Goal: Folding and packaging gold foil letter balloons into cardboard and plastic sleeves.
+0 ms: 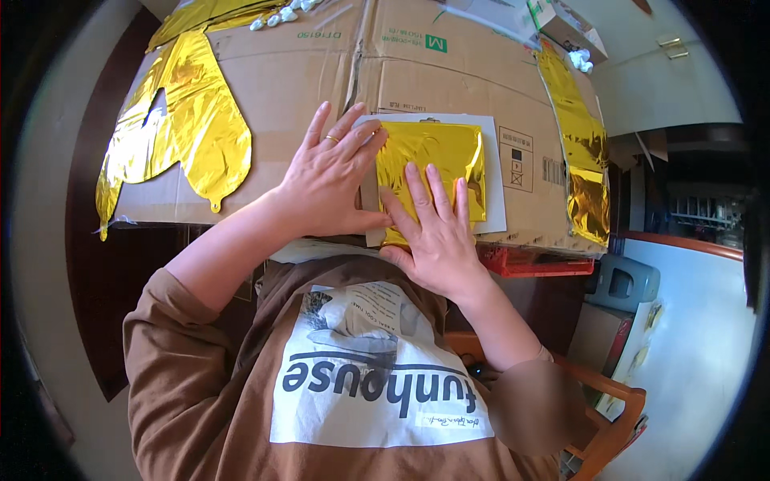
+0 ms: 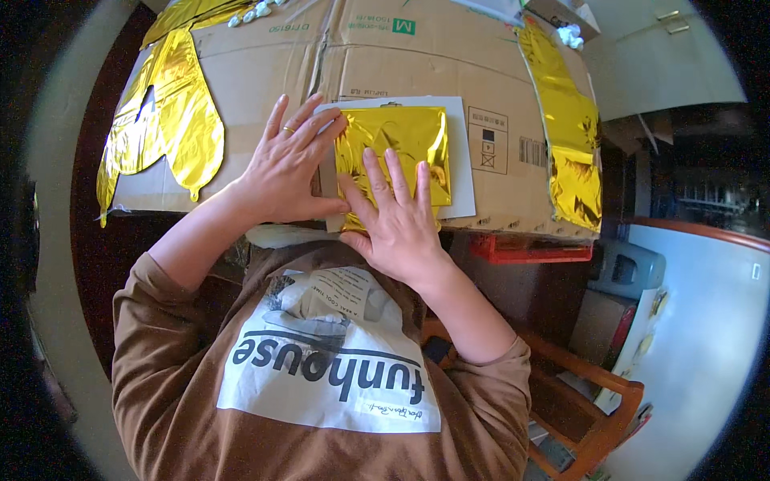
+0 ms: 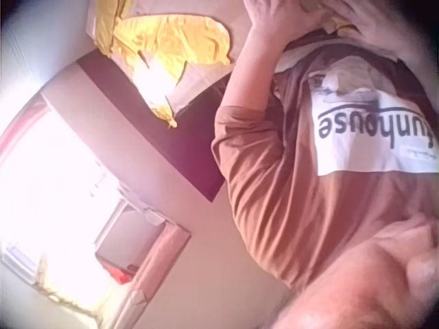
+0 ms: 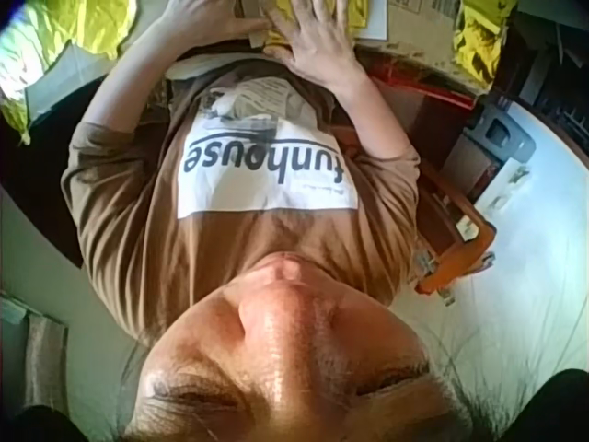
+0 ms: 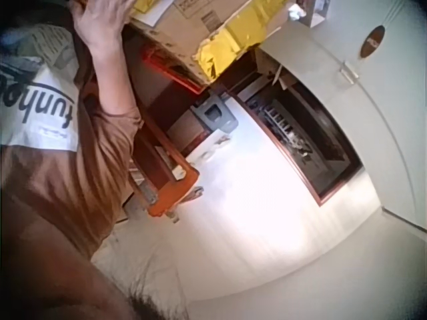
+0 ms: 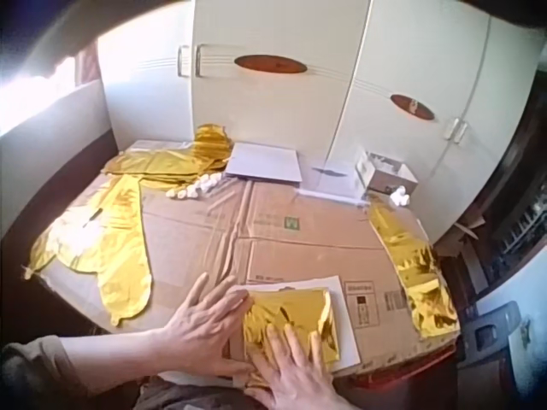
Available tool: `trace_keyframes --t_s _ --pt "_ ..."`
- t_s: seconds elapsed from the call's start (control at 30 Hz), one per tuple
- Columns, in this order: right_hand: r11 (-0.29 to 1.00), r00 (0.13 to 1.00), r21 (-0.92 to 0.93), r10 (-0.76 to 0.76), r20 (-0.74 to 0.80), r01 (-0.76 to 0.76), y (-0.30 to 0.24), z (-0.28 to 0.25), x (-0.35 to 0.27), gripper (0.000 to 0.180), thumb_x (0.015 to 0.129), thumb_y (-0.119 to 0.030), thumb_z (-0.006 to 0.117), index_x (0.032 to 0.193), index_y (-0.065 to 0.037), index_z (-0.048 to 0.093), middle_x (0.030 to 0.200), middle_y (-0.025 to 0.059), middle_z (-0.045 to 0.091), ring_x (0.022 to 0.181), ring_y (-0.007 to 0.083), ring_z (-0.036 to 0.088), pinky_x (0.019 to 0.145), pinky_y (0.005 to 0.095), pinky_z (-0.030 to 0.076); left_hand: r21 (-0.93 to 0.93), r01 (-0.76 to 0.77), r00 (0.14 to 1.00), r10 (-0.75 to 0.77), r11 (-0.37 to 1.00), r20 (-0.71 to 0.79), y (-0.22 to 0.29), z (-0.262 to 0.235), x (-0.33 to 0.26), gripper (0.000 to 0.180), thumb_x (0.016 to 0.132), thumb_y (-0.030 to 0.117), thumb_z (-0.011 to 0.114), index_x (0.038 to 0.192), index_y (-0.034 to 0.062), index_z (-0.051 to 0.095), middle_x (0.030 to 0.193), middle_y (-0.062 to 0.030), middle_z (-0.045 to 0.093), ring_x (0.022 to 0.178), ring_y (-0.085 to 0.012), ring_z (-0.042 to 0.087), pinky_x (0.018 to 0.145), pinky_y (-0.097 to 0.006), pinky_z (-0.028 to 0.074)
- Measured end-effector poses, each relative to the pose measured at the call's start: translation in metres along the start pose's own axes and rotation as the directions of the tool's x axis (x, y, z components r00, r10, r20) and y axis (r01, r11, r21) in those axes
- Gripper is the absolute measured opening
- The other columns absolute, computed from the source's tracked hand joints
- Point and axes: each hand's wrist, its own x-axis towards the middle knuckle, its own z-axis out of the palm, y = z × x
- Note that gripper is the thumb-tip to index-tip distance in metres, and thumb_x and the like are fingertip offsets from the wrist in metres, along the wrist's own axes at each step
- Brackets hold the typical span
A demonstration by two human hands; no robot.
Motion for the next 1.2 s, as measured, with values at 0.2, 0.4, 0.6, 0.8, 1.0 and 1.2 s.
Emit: trace_keyframes --t_s 0.2,0.4,0.6,0.8,1.0,1.2 --pt "1.0 1.0 0.015 -0.018 0.009 0.018 -0.001 -0.004 0.0 0.083 0.08 -0.051 0.076 0.152 -0.028 0.043 0.163 0.0213 0.02 0.151 0.0442 0.014 0.113 0.0739 0.013 -0.004 -0.031 0.994 0.031 1.0 0.105 -0.015 -0.014 0.009 0.081 0.085 0.054 0.067 0.145 0.0036 0.047 0.146 -0.0148 0.049 0.147 -0.0343 0.032 0.122 -0.061 0.005" --pt "0.999 1.0 0.027 -0.029 -0.006 0.029 0.0 -0.008 0.002 0.075 0.078 -0.05 0.077 0.144 -0.025 0.052 0.16 0.0228 0.027 0.149 0.0455 0.02 0.112 0.0745 0.014 0.144 0.007 0.996 -0.021 0.99 0.092 0.008 -0.011 0.025 0.066 0.096 0.044 0.058 0.145 0.0023 0.046 0.144 -0.016 0.052 0.145 -0.0347 0.036 0.123 -0.057 0.012" --pt "1.0 0.999 0.009 -0.022 0.036 0.022 0.002 -0.011 0.001 0.062 0.081 -0.053 0.075 0.134 -0.023 0.063 0.158 0.0235 0.027 0.15 0.0454 0.015 0.115 0.0725 0.011 -0.216 -0.303 0.947 0.319 0.928 0.044 0.02 0.029 0.045 0.071 0.101 0.049 0.047 0.151 -0.0005 0.038 0.157 -0.021 0.037 0.151 -0.0342 0.027 0.124 -0.052 0.014" --pt "1.0 1.0 0.029 0.0 -0.016 0.001 -0.001 -0.004 0.001 0.074 0.079 -0.054 0.075 0.145 -0.029 0.052 0.152 0.0223 0.032 0.147 0.0434 0.02 0.114 0.0735 0.01 -0.024 -0.402 0.914 0.403 0.915 0.047 -0.01 0.044 0.076 0.076 0.102 0.057 0.035 0.152 -0.0005 0.037 0.16 -0.0184 0.035 0.15 -0.0327 0.028 0.123 -0.051 0.017" --pt "1.0 1.0 0.023 -0.008 -0.027 0.009 0.002 0.0 -0.003 0.074 0.08 -0.056 0.074 0.145 -0.03 0.052 0.151 0.0223 0.033 0.145 0.0436 0.023 0.113 0.0745 0.013 0.105 -0.364 0.93 0.357 0.925 0.084 -0.004 0.036 0.078 0.075 0.102 0.057 0.034 0.153 0.0023 0.036 0.162 -0.0176 0.03 0.151 -0.0324 0.026 0.123 -0.053 0.016" --pt "0.997 0.997 0.075 -0.032 -0.066 0.037 0.006 -0.002 -0.006 0.064 0.082 -0.058 0.07 0.135 -0.024 0.061 0.154 0.0258 0.034 0.15 0.0455 0.016 0.114 0.0738 0.012 -0.374 -0.172 0.985 0.171 0.911 -0.037 0.032 0.031 0.059 0.08 0.102 0.056 0.038 0.156 -0.001 0.025 0.162 -0.0227 0.025 0.153 -0.0362 0.02 0.123 -0.052 0.012"
